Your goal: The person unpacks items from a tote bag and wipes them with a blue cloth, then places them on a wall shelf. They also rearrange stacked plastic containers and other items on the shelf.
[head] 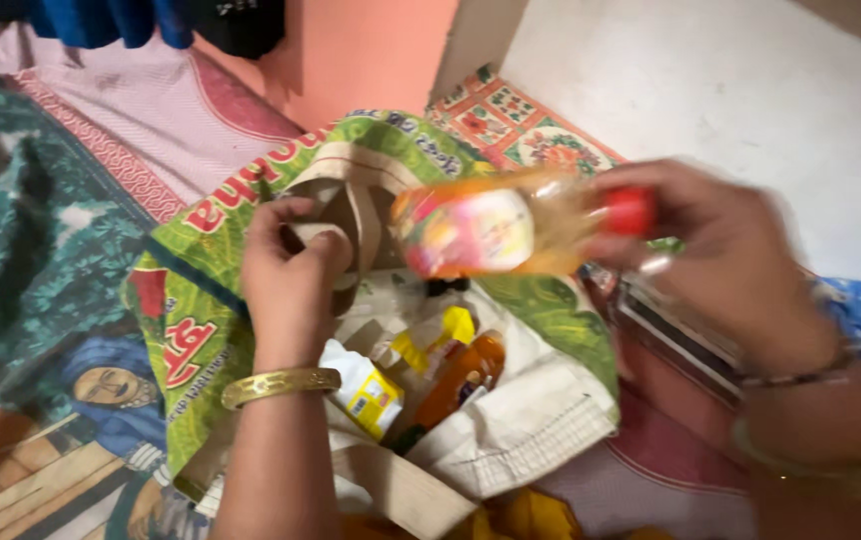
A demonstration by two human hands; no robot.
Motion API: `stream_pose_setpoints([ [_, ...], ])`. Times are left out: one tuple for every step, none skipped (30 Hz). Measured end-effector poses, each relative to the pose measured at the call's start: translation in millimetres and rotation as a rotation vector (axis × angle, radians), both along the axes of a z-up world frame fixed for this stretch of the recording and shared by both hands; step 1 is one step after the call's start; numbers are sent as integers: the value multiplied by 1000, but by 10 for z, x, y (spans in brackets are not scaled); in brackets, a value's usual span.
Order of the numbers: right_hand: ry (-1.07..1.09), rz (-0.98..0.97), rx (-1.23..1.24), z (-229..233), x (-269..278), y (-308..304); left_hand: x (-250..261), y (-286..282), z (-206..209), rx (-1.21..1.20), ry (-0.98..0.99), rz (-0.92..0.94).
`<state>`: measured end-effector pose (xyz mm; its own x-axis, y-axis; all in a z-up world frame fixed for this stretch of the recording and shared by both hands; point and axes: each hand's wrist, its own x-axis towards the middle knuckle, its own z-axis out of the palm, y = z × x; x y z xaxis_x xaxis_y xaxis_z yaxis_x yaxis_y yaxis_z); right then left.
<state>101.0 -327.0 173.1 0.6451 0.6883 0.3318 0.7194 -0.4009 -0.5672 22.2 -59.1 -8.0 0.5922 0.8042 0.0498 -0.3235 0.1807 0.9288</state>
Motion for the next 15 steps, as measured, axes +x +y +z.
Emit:
stream_pose_setpoints([
  [34,-86,102,76,47,-209,5,-23,1,-8,-2,-3],
  [68,-172,205,120,110,-410,-3,-42,10,-15,-3,-6],
  [53,-209,263,132,195,-595,0,-71,30,-25,-8,-13],
  [37,-246,321,111,313,-754,-4,-95,55,17,-5,-10],
  [23,-282,377,76,450,-910,-20,-113,80,56,2,-6],
  [27,-299,458,14,623,-1033,-7,-146,110,95,8,-3],
  [34,-311,540,-94,824,-1106,-3,-179,138,31,21,-24],
  [40,-323,621,-214,1011,-1180,-14,-192,165,-33,34,-44],
  [35,-425,618,-338,1194,-1246,-19,-194,198,-95,48,-61],
  [30,-527,613,-453,1370,-1309,-14,-200,228,-94,47,-63],
  [27,-625,606,-563,1539,-1363,-21,-204,247,-94,48,-61],
  [22,-678,611,-668,1686,-1418,-20,-197,262,-93,49,-60],
  [17,-730,613,-772,1814,-1466,-12,-182,268,-57,63,-50],
  [12,-783,614,-873,1927,-1501,4,-166,265,-21,77,-40],
  [-38,-861,515,-957,2023,-1529,19,-136,258,16,91,-27],
])
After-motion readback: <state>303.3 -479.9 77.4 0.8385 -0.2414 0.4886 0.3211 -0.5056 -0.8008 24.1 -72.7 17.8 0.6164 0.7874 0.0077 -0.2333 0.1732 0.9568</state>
